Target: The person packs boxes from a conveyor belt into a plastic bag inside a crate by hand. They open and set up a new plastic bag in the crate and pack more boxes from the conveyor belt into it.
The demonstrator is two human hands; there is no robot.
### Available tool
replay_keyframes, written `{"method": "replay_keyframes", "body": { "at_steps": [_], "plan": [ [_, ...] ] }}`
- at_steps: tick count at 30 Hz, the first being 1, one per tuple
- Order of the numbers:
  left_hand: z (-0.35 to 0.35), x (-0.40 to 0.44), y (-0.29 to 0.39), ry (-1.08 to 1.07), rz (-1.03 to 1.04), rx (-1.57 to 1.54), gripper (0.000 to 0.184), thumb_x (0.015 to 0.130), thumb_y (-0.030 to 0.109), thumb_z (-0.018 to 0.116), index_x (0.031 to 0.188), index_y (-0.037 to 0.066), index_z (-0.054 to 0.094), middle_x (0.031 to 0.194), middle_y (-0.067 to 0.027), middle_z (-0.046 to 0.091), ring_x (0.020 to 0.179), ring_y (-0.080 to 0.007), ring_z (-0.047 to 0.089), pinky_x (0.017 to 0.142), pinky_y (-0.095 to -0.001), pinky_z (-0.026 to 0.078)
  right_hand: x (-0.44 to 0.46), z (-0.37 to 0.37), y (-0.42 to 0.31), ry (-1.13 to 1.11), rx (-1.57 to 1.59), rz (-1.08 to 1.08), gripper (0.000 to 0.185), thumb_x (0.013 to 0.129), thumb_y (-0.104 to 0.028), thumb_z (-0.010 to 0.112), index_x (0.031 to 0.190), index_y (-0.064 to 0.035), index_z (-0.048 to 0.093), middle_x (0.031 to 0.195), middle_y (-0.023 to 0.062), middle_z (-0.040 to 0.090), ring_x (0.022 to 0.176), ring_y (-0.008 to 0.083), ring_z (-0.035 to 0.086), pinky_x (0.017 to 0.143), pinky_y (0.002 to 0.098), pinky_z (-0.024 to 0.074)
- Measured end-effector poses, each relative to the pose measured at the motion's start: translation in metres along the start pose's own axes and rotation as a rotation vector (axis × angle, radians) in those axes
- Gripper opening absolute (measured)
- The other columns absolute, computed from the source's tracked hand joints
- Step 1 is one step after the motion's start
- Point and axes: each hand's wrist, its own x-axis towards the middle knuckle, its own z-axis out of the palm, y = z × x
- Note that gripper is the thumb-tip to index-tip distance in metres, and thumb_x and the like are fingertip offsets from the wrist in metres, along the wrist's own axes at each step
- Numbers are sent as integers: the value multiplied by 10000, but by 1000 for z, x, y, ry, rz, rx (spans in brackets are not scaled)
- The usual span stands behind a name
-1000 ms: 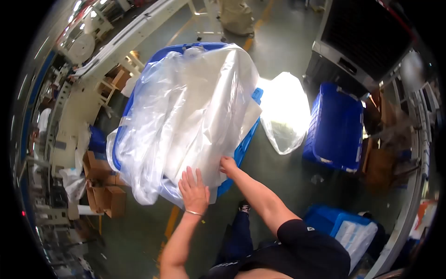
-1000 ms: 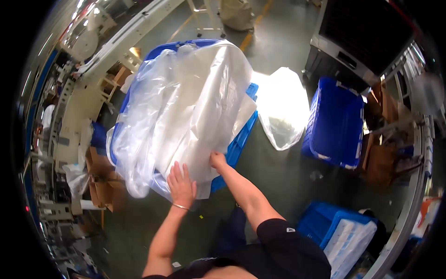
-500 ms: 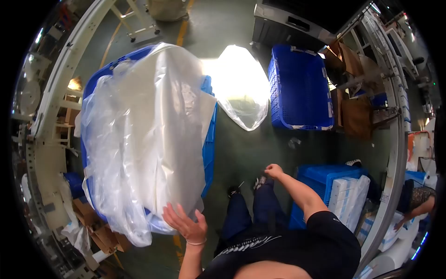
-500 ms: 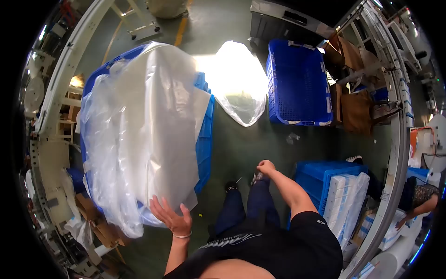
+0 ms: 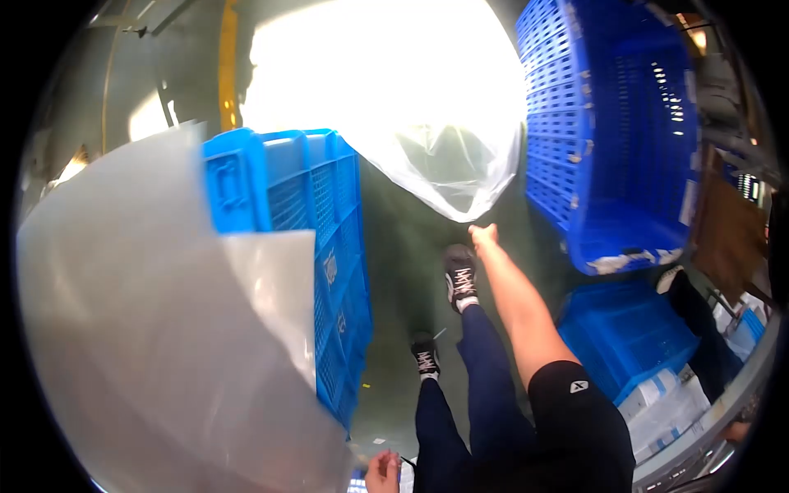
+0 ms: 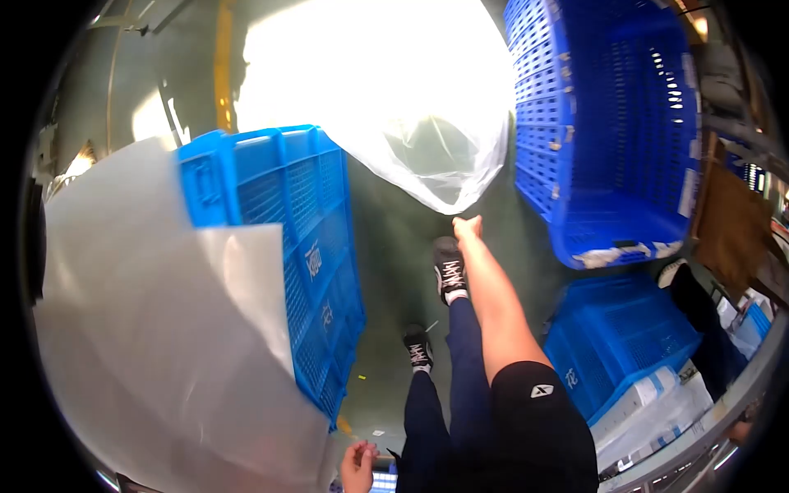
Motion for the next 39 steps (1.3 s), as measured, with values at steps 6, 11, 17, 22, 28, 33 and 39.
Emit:
{"method": "replay_keyframes", "body": {
  "at_steps": [6,11,17,22,28,33,39],
  "plan": [
    [57,26,56,-192,22,-86,418,937,210,624,1287,35,477,1237,-116,568,1083,-231,576,902,-381,492,39,24,-39,-131,335,112,333,795,-194,710,1048,7,627,880,117,660,663,199,596,553,358,482],
    [116,57,189,-101,628,620,486,848,158,666,1260,-23,483,1145,-212,599,1030,-332,609,886,-385,490,-60,-43,-75,-147,512,-269,239,769,-161,700,927,10,648,836,70,656,708,175,580,646,351,464],
    [175,23,308,253,1581,875,759,736,91,718,1380,-40,337,1378,-267,395,1243,-445,415,1040,-465,357,-307,-253,-126,-154,450,-707,214,829,-197,676,897,-5,610,768,164,634,705,318,626,661,411,494],
    [127,-100,286,316,1792,277,434,787,2,607,1207,-30,504,1035,-201,612,917,-347,619,821,-409,489,-442,-431,-125,-423,356,-1418,437,869,-256,639,1218,-10,547,1225,206,545,1144,368,512,982,417,404],
    [-30,-322,201,-124,1760,-88,324,834,-73,462,1128,0,575,961,-63,617,765,-129,593,644,-247,500,-570,-541,69,-190,495,-1343,636,825,-216,681,1369,-24,413,1428,198,358,1337,360,342,1102,418,291],
    [-161,-532,91,79,2072,60,279,907,133,540,1139,-18,584,809,-49,625,588,-71,518,527,-202,414,-521,-510,214,359,393,-746,994,717,-248,779,1440,46,164,1411,320,328,1303,387,389,1073,422,332],
    [-227,-644,20,990,2315,774,280,888,170,551,1120,19,589,880,-94,655,672,-186,606,611,-323,485,-529,-551,232,165,437,-828,415,753,-189,666,1134,-50,579,1125,250,614,1026,454,596,901,437,487]
  ]
}}
